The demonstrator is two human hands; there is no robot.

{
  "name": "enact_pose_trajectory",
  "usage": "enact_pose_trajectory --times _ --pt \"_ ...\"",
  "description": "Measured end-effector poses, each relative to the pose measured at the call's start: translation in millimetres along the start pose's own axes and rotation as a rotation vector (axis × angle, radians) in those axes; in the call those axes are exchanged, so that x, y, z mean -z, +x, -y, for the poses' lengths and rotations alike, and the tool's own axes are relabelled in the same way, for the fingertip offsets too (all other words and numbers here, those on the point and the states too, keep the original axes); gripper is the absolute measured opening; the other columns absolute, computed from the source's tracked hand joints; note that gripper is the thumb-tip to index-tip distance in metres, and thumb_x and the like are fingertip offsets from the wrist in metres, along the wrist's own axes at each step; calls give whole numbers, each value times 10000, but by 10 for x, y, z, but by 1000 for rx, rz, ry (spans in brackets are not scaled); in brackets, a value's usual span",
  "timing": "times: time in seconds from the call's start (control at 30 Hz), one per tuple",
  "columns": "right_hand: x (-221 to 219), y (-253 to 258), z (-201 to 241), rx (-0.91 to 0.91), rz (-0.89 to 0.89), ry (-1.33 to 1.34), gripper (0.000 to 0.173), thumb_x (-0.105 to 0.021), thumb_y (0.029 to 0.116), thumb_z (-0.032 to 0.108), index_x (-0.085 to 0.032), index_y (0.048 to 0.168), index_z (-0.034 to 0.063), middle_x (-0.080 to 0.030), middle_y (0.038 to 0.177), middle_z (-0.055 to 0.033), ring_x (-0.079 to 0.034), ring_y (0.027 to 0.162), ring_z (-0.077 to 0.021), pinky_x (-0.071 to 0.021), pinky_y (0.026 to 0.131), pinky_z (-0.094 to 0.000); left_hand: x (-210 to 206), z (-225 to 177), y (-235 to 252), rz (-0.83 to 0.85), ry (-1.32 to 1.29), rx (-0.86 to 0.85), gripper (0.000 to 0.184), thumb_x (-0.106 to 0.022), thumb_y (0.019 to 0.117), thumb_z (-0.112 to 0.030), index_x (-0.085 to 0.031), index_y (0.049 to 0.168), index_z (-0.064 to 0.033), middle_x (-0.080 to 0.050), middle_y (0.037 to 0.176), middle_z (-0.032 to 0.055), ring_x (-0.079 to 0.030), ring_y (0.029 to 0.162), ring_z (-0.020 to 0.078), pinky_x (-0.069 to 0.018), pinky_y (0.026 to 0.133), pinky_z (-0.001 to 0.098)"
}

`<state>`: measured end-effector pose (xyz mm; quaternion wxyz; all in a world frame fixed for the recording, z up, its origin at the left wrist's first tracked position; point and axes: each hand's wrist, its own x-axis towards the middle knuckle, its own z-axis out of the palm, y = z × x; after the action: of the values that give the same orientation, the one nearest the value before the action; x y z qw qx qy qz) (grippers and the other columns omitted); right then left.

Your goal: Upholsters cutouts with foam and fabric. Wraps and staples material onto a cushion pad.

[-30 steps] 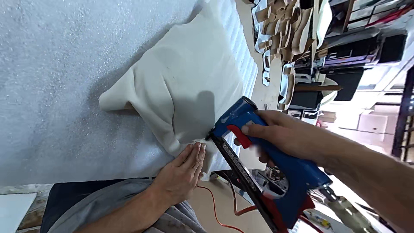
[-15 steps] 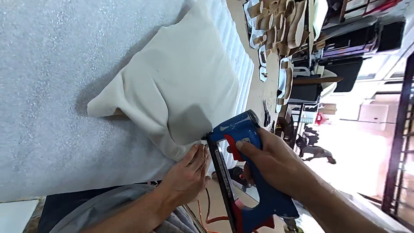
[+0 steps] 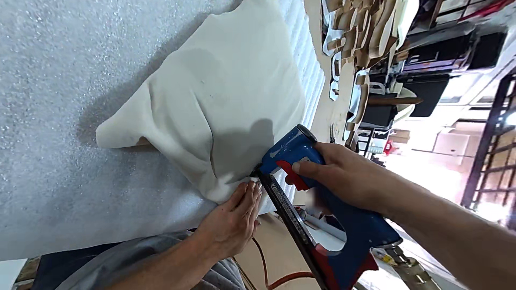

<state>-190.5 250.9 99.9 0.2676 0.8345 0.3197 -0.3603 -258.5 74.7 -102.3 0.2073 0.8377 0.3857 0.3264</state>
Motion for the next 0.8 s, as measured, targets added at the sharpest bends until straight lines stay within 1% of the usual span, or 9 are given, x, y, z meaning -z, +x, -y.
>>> enact_pose_trajectory --times 0.13,0.2,0.27,0.33,0.47,0.6,0.7,0.77,0.8 --pt "-12 3 -13 -45 -4 50 226 -485 1099 270 -513 1196 68 -673 791 -109 -619 449 -185 -562 421 -308 -1 -1 5 3 35 -10 535 -308 1087 -326 -644 1348 -2 -621 1437 132 -532 1392 260 -355 1174 390" --pt "25 30 2 -54 26 52 217 -473 1103 262 -502 1207 74 -682 819 -106 -623 463 -187 -559 425 -309 -1 5 8 9 34 -9 532 -308 1086 -325 -644 1351 -9 -618 1442 131 -531 1393 260 -363 1173 385" --pt "102 117 -16 -51 76 67 202 -502 1093 259 -534 1187 83 -733 860 -122 -657 485 -225 -580 434 -333 9 8 1 27 23 -7 527 -304 1089 -314 -644 1348 -6 -607 1453 137 -516 1406 266 -358 1180 384" --pt "142 158 -18 -43 102 64 203 -500 1093 266 -545 1171 84 -738 872 -128 -661 489 -237 -585 440 -343 13 6 5 28 16 -9 527 -302 1091 -311 -645 1345 -1 -605 1456 139 -511 1412 266 -356 1184 386" --pt "166 187 -8 -35 128 69 205 -495 1095 262 -552 1157 76 -735 872 -132 -658 486 -236 -582 436 -338 20 14 3 32 22 -13 543 -288 1090 -318 -640 1350 4 -609 1451 141 -520 1404 263 -358 1180 380" --pt "170 195 -22 -34 131 63 214 -500 1093 275 -545 1163 77 -719 830 -127 -648 475 -228 -577 423 -340 3 11 3 15 23 -3 546 -294 1088 -331 -653 1332 1 -613 1446 139 -520 1404 260 -350 1188 392" --pt "205 115 -184 17 122 86 232 -508 1088 293 -553 1200 95 -734 881 -130 -659 489 -241 -585 432 -349 17 -29 -19 12 47 -19 547 -290 1088 -324 -646 1345 3 -598 1463 146 -500 1424 273 -329 1203 422" --pt "231 42 -357 79 64 125 229 -508 1084 281 -539 1238 115 -735 915 -132 -669 507 -251 -594 447 -358 19 15 6 31 76 -30 541 -283 1089 -318 -616 1392 -19 -581 1487 123 -481 1438 267 -320 1205 422" --pt "227 6 -463 102 21 157 219 -511 1082 269 -530 1235 112 -737 921 -135 -673 510 -257 -598 449 -362 25 21 10 38 81 -37 536 -284 1087 -316 -614 1400 -32 -577 1493 114 -480 1439 262 -328 1197 419"
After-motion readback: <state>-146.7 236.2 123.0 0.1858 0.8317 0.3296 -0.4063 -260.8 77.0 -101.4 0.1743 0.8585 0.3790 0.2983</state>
